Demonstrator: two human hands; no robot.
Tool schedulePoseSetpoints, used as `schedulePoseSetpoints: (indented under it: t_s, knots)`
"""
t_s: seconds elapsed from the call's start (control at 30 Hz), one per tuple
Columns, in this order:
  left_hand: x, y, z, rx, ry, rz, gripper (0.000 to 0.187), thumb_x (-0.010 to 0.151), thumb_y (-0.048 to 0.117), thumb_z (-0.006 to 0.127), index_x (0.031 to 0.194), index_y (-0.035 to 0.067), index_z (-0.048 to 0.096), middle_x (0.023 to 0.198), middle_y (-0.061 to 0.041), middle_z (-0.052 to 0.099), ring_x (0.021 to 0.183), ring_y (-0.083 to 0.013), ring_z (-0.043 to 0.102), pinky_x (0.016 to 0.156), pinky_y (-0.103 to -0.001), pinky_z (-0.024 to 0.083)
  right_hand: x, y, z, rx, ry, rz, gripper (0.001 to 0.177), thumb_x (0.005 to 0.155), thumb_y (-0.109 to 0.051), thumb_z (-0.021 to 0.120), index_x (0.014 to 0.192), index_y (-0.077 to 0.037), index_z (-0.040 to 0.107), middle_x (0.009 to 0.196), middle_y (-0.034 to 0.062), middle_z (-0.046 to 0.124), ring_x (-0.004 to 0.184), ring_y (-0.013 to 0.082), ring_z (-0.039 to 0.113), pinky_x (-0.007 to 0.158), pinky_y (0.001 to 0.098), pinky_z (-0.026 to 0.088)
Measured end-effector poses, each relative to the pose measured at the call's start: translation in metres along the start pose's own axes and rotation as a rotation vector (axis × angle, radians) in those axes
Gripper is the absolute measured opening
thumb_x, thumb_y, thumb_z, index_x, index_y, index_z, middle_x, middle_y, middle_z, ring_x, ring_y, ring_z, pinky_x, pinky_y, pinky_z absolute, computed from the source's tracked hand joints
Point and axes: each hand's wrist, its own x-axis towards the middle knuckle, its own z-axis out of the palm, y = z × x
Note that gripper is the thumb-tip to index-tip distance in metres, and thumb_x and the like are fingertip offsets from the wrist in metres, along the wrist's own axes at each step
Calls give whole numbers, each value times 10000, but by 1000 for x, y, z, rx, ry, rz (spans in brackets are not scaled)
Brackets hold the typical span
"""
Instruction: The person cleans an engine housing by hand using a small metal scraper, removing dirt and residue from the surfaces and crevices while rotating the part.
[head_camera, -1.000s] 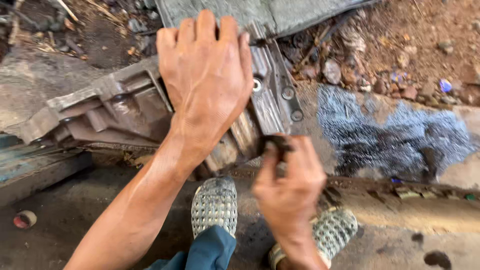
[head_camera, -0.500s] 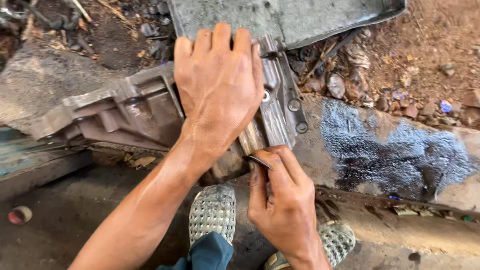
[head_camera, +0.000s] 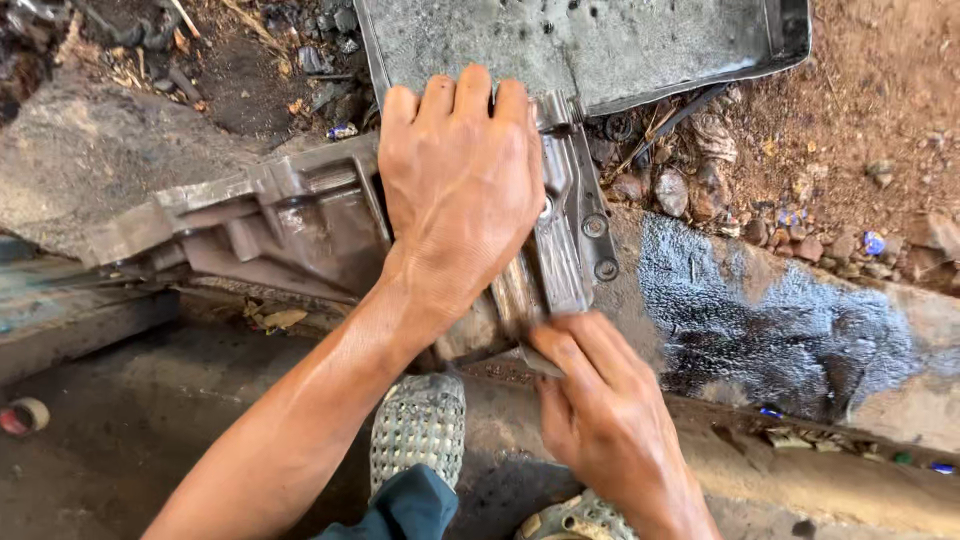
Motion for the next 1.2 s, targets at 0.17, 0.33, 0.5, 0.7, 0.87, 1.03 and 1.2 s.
schedulePoseSetpoints:
  t_s: [0.17, 0.33, 0.5, 0.7, 0.87, 1.03, 1.2]
  knots:
    - [10, -13, -8, -36, -102, 109, 188, 882, 180, 627, 959, 30, 708, 918, -146, 689, 846, -325, 683, 735, -458, 483, 10, 3, -3, -70, -81, -79, 462, 643, 71, 655, 1103, 32, 635, 1080, 194, 630, 1007, 406, 630, 870, 464, 537]
    - [19, -34, -20, -226, -380, 141, 188, 966, 186, 589, 985, 23, 680, 879, -175, 705, 749, -394, 693, 624, -507, 532, 19, 16, -7, -146, -171, -176, 462, 663, 81, 665, 1123, 43, 638, 1079, 179, 638, 976, 358, 631, 857, 431, 550]
    - [23, -31, -33, -245, -450, 61, 201, 957, 201, 561, 943, 36, 674, 837, -160, 698, 705, -386, 687, 616, -498, 531, 17, 18, -5, -133, -141, -274, 503, 604, 55, 628, 1107, 51, 632, 1077, 184, 639, 970, 349, 647, 830, 426, 571]
    - [31, -22, -31, -243, -377, 42, 363, 1006, 352, 574, 900, 26, 692, 850, -172, 702, 746, -411, 690, 605, -537, 527, 28, 47, 13, -56, 212, 42, 155, 913, 17, 659, 1063, -19, 653, 971, 127, 641, 873, 247, 630, 708, 405, 541]
    - [52, -8, -22, -136, -563, 14, 500, 981, 475, 593, 887, -1, 712, 830, -234, 699, 745, -436, 690, 628, -545, 536, -10, 106, 54, 567, 858, 799, 175, 1109, -175, 566, 1039, -17, 595, 840, 95, 588, 574, 198, 419, 473, 357, 324]
    - [66, 25, -1, 36, -658, -15, 572, 939, 567, 597, 789, 30, 724, 742, -212, 700, 697, -412, 706, 623, -539, 540, -11, 178, 104, 1342, 969, 953, 135, 1031, -215, 624, 984, -109, 555, 934, 44, 706, 668, 128, 551, 508, 275, 369]
    - [47, 21, -14, 28, -621, -43, 639, 962, 622, 590, 749, 32, 713, 643, -209, 666, 626, -391, 695, 542, -510, 538, 0, 161, 123, 1604, 837, 1148, 130, 961, -250, 572, 897, -146, 526, 858, 52, 657, 723, 166, 667, 611, 351, 598]
